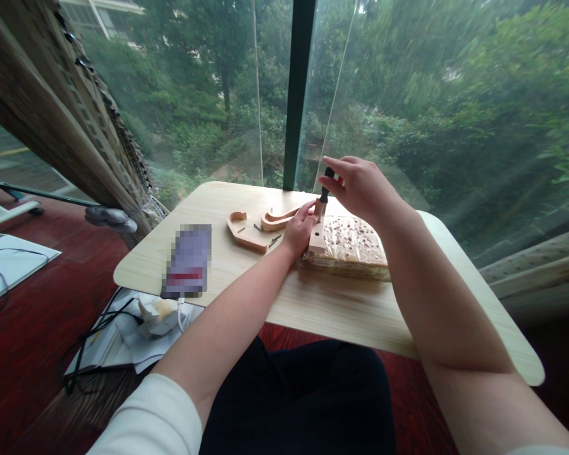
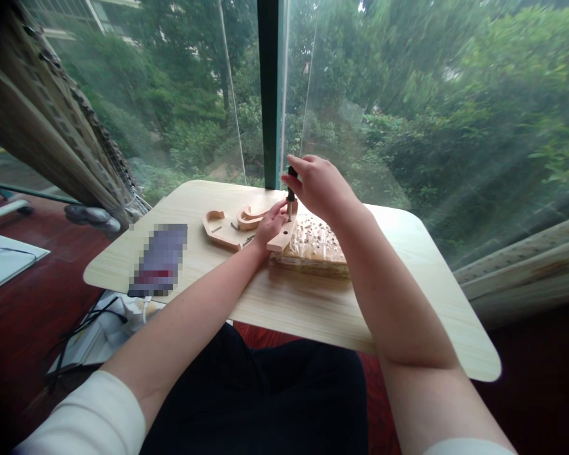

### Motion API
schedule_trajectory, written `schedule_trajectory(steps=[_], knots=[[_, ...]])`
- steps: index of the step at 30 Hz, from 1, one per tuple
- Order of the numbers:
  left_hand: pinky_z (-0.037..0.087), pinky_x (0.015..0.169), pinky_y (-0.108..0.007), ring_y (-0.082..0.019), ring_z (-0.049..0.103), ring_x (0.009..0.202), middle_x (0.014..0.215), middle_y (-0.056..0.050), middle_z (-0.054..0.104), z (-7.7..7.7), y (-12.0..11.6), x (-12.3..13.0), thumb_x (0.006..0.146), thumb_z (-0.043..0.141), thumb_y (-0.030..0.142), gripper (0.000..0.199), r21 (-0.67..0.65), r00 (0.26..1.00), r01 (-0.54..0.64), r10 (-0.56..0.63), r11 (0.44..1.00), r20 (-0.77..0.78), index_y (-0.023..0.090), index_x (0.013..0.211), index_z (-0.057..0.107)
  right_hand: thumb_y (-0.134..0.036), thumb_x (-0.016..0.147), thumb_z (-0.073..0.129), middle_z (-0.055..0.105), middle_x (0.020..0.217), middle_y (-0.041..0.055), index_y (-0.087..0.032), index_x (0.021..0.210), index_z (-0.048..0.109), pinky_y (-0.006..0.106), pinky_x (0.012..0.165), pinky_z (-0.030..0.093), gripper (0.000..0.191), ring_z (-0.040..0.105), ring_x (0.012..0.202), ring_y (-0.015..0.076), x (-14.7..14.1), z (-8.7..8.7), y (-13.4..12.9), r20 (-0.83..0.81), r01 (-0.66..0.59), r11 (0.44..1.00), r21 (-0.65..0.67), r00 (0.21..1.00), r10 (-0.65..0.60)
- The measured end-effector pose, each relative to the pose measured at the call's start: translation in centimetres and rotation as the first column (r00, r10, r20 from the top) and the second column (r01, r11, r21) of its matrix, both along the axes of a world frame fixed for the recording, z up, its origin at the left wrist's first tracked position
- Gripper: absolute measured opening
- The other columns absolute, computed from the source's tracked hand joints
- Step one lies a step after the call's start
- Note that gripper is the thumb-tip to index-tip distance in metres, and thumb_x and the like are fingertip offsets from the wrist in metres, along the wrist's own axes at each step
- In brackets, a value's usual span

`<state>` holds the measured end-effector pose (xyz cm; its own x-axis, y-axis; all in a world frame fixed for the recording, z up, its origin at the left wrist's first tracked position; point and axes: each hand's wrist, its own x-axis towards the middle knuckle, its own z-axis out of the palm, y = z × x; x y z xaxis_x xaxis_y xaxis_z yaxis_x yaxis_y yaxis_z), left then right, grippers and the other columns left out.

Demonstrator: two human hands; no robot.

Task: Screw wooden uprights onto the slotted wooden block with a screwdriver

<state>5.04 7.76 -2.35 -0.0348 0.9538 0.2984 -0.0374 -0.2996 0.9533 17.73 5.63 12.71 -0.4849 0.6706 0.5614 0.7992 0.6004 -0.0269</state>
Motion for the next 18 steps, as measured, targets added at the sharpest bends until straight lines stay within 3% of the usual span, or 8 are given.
schedule_trajectory(steps=[2,7,10,13,16,18], knots=[[0.047,0.081,-0.028,-0.015,0.061,0.08,0.095,-0.002,0.071,0.0,-0.1,0.0,0.083,0.049,0.019,0.043,0.013,1.0,0.003,-0.003,1.0,0.008,0.02,0.124,0.063,-0.025,0.094,0.046,0.07,0.097,0.012,-0.013,0.131,0.063,0.032,0.074,0.044,0.042,0.062,0.081,0.0196,-0.1,0.0,-0.2,-0.002,-0.077,0.995,-0.055,0.997,0.077],[0.047,0.078,-0.028,-0.015,0.061,0.077,0.094,-0.002,0.072,0.2,0.0,0.0,0.082,0.048,0.016,0.046,-0.012,0.999,0.035,-0.035,0.999,0.021,0.02,0.126,0.061,-0.025,0.091,0.051,0.07,0.091,0.0089,-0.015,0.119,0.065,0.03,0.07,0.043,0.033,0.06,0.076,0.0174,-0.6,-0.1,-0.4,-0.067,-0.152,0.982,-0.114,0.987,0.145],[0.047,0.079,-0.028,-0.016,0.061,0.079,0.093,-0.002,0.071,0.3,0.2,0.0,0.081,0.049,0.017,0.044,-0.033,1.0,0.013,-0.013,0.999,0.012,0.019,0.123,0.063,-0.024,0.089,0.056,0.069,0.089,0.0086,-0.016,0.115,0.066,0.03,0.069,0.042,0.029,0.058,0.074,0.017,-0.8,-0.1,-0.4,-0.073,-0.091,0.993,-0.074,0.994,0.086],[0.046,0.077,-0.028,-0.016,0.06,0.079,0.091,-0.002,0.07,0.3,0.0,0.0,0.082,0.05,0.019,0.039,-0.024,1.0,0.012,-0.012,1.0,0.009,0.019,0.118,0.065,-0.032,0.088,0.062,0.067,0.081,0.0078,-0.017,0.097,0.07,0.031,0.068,0.039,0.019,0.057,0.071,0.0182,-0.7,0.2,-0.5,-0.036,0.038,0.999,-0.03,0.999,-0.039],[0.045,0.075,-0.027,-0.015,0.059,0.077,0.088,-0.002,0.069,0.4,-0.3,0.2,0.082,0.048,0.02,0.036,-0.005,0.999,0.031,-0.03,1.0,0.027,0.018,0.113,0.065,-0.042,0.088,0.063,0.066,0.077,0.0081,-0.018,0.088,0.069,0.033,0.068,0.039,0.025,0.058,0.071,0.0205,-0.8,0.3,-1.1,-0.015,0.147,0.989,-0.002,0.989,-0.147],[0.044,0.075,-0.027,-0.014,0.058,0.075,0.087,-0.002,0.068,0.4,-0.4,0.2,0.082,0.047,0.019,0.036,0.008,0.998,0.04,-0.041,0.999,0.05,0.017,0.114,0.063,-0.042,0.092,0.058,0.068,0.082,0.0103,-0.018,0.09,0.07,0.034,0.071,0.041,0.027,0.06,0.077,0.0221,-1.0,0.3,-1.4,0.001,0.128,0.992,0.005,0.992,-0.128]])
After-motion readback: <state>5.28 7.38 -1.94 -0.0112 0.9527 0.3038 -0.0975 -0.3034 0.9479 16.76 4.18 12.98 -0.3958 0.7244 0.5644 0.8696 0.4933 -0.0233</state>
